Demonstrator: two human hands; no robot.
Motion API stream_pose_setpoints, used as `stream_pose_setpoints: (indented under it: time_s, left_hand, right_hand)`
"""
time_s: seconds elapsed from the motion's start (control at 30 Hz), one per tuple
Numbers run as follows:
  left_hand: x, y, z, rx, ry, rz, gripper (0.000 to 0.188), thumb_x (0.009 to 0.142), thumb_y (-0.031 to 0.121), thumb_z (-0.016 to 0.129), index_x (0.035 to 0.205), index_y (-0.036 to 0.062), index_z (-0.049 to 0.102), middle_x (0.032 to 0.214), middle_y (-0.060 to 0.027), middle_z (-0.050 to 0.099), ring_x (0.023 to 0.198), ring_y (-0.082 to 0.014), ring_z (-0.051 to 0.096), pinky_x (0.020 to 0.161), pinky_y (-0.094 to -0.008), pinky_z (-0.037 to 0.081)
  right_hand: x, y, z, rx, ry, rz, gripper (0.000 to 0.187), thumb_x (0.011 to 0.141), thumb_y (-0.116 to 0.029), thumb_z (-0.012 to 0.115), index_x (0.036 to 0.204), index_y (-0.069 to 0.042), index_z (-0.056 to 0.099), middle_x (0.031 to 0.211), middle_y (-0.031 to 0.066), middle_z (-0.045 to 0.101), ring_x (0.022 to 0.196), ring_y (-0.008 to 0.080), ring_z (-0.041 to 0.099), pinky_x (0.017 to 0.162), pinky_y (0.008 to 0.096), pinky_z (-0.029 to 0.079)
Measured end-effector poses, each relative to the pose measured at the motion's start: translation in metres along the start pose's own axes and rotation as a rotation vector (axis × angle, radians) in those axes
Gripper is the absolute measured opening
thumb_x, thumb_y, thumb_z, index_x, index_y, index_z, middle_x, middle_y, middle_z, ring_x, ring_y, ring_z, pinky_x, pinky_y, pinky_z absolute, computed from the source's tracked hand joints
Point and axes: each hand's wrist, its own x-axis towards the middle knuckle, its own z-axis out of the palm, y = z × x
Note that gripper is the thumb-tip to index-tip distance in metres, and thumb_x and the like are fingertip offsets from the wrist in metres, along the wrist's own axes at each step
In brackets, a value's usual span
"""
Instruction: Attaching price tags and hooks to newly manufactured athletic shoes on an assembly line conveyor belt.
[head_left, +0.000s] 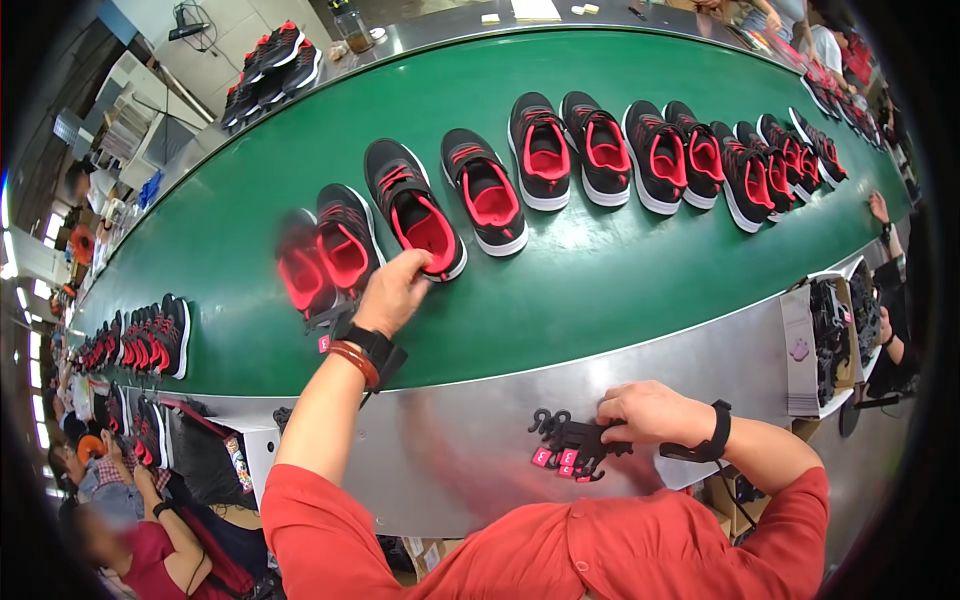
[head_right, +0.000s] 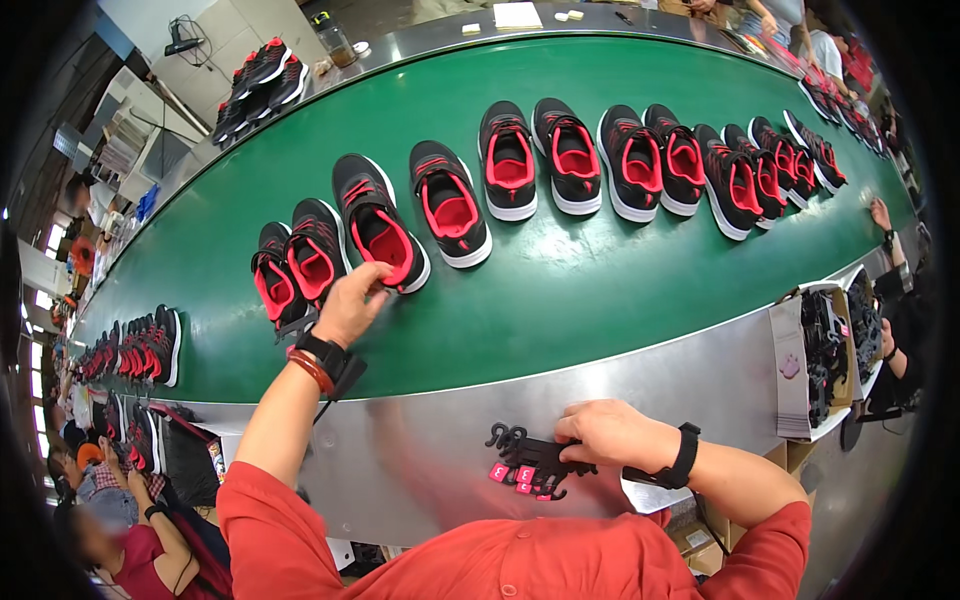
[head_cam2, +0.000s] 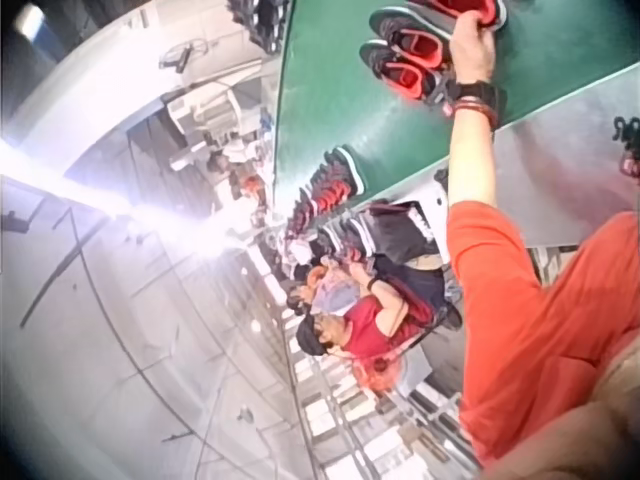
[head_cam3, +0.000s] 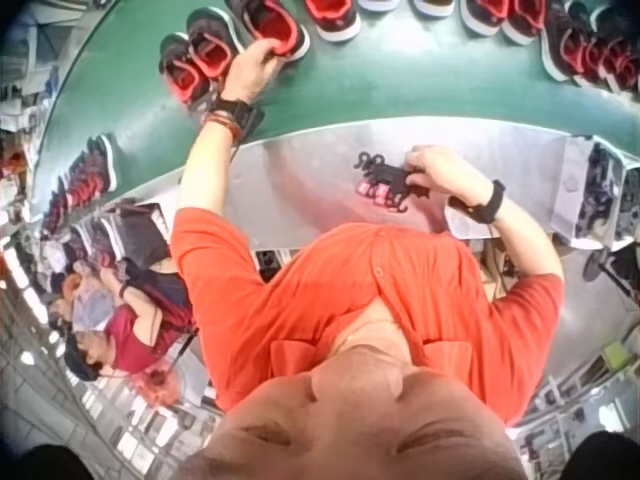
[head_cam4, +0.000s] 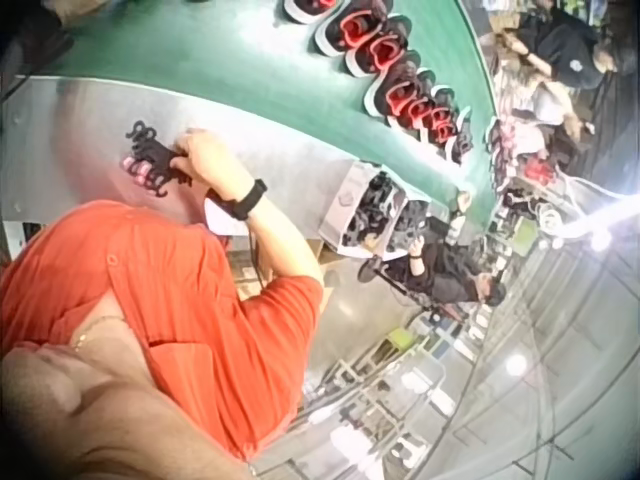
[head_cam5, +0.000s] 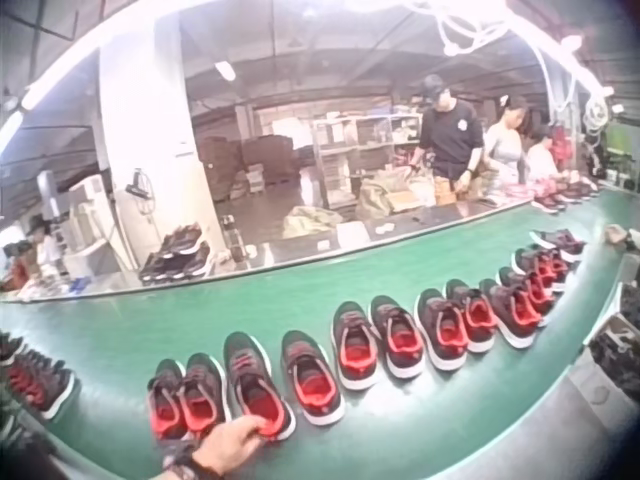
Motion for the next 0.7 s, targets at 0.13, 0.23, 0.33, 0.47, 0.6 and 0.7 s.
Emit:
stream_pose_setpoints:
  time_s: [0.13, 0.23, 0.33, 0.47, 0.6, 0.7]
  left_hand:
    - [-0.014, 0.007, 0.009, 0.086, 0.105, 0.055, 0.027, 0.073, -0.006, 0.065, 0.097, 0.0026, 0.057, 0.093, -0.0137, 0.062, 0.089, -0.0320, 0.064, 0.077, -0.0363, 0.052]
    - [-0.015, 0.015, 0.012, 0.126, 0.108, 0.074, 0.025, 0.072, -0.007, 0.066, 0.094, 0.0023, 0.056, 0.088, -0.0133, 0.060, 0.086, -0.0338, 0.062, 0.074, -0.0385, 0.051]
    - [-0.017, 0.017, 0.013, 0.132, 0.153, 0.084, 0.024, 0.072, -0.006, 0.066, 0.092, 0.0022, 0.056, 0.087, -0.0129, 0.059, 0.085, -0.0342, 0.061, 0.073, -0.0396, 0.050]
    - [-0.018, 0.018, 0.017, 0.148, 0.147, 0.066, 0.023, 0.073, -0.005, 0.066, 0.092, 0.0026, 0.055, 0.088, -0.0127, 0.059, 0.086, -0.0337, 0.061, 0.073, -0.0399, 0.049]
    - [-0.019, 0.018, 0.017, 0.171, 0.147, 0.056, 0.023, 0.073, -0.005, 0.065, 0.092, 0.0029, 0.055, 0.089, -0.0122, 0.059, 0.088, -0.0337, 0.061, 0.074, -0.0407, 0.049]
    - [-0.020, 0.018, 0.016, 0.165, 0.154, 0.043, 0.023, 0.073, -0.005, 0.065, 0.092, 0.0030, 0.055, 0.089, -0.0123, 0.059, 0.088, -0.0336, 0.061, 0.074, -0.0408, 0.049]
  right_hand:
    - [0.011, 0.009, -0.017, 0.254, -0.019, 0.105, 0.016, 0.085, -0.019, 0.069, 0.089, -0.004, 0.065, 0.087, 0.0067, 0.065, 0.082, 0.0210, 0.065, 0.072, 0.0363, 0.051]
    - [0.042, 0.006, -0.037, 0.608, 0.095, 0.102, 0.015, 0.093, -0.013, 0.057, 0.102, -0.002, 0.055, 0.080, 0.0069, 0.066, 0.069, 0.0148, 0.064, 0.061, 0.0303, 0.052]
    - [0.087, -0.014, -0.059, 0.801, 0.148, 0.114, 0.029, 0.097, -0.008, 0.046, 0.125, 0.000, 0.044, 0.082, 0.0090, 0.065, 0.065, 0.0140, 0.065, 0.056, 0.0271, 0.053]
    - [0.131, -0.027, -0.061, 0.799, 0.206, 0.068, 0.046, 0.098, -0.007, 0.043, 0.142, -0.001, 0.032, 0.086, 0.0095, 0.064, 0.067, 0.0139, 0.064, 0.059, 0.0272, 0.054]
    - [0.157, -0.025, -0.044, 0.884, 0.194, 0.065, 0.049, 0.098, -0.007, 0.043, 0.146, -0.002, 0.031, 0.085, 0.0088, 0.063, 0.064, 0.0135, 0.063, 0.058, 0.0270, 0.055]
    - [0.163, -0.028, -0.028, 0.929, 0.200, 0.078, 0.047, 0.098, -0.007, 0.044, 0.144, -0.003, 0.035, 0.084, 0.0083, 0.063, 0.061, 0.0137, 0.062, 0.055, 0.0274, 0.055]
